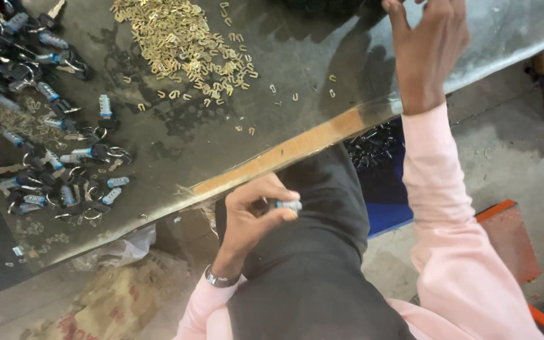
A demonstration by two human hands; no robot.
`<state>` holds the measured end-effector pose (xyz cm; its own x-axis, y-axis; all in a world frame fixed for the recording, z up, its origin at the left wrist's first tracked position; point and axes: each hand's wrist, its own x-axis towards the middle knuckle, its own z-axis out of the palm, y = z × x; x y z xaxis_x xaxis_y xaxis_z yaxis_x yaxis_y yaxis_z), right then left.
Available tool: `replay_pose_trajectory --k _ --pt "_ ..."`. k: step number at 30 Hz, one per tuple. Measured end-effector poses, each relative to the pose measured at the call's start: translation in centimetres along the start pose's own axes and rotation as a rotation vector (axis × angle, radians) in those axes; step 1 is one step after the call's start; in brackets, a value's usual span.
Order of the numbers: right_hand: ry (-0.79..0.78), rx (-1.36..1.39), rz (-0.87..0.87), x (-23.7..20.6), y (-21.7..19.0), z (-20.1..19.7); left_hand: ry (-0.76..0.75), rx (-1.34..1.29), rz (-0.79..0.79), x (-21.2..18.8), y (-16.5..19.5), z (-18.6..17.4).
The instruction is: The person sits at a workbench assembling small keychain lock components. They pick up a gray ribbed plastic insert and a black cylindrical housing, press the insert into the housing by hand, and set the assembled unit on the table among piles of finished parts, repeating the cycle with metal hook clasps and rings scattered nearby.
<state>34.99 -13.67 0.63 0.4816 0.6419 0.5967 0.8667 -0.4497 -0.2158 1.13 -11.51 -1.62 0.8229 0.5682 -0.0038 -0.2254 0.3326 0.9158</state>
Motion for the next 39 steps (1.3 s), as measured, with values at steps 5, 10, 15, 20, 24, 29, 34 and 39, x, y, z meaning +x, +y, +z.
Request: replay_pose_trajectory --k 5,10,15,20,24,29,34,39 --pt "-0.027 0.975 0.310 -3.1 -2.0 -3.0 0.260 -0.483 -0.236 -0.1 -0.4 -0.3" --pt "-0.145 1.672 0.585 -9.1 -7.4 -4.4 0.200 -0.581 -0.289 0.4 -1.9 -1.2" --pt "-0.173 1.982 0.742 -14.1 -10.6 -3.8 0.167 -0.606 -0.290 -0.2 -2.5 -1.7" --pt "-0.298 1.836 0.799 -16.0 -11.1 -3.1 0.207 -0.239 -0.302 -0.6 -1.9 -1.4" --pt "-0.337 1.742 0.869 -17.0 -11.3 -3.0 0.229 -0.013 -0.220 -0.4 -1.2 -0.6" --pt "-0.340 1.557 0.772 -18.0 -12.0 -2.9 0.253 0.646 0.104 0.4 0.0 0.3" --pt "-0.408 1.191 0.650 -17.9 -11.7 -3.9 0.185 1.054 0.329 1.0 0.9 1.1" --pt "-0.576 0.939 0.550 -18.0 -11.1 -4.6 0.007 1.115 0.374 0.6 0.5 0.5"
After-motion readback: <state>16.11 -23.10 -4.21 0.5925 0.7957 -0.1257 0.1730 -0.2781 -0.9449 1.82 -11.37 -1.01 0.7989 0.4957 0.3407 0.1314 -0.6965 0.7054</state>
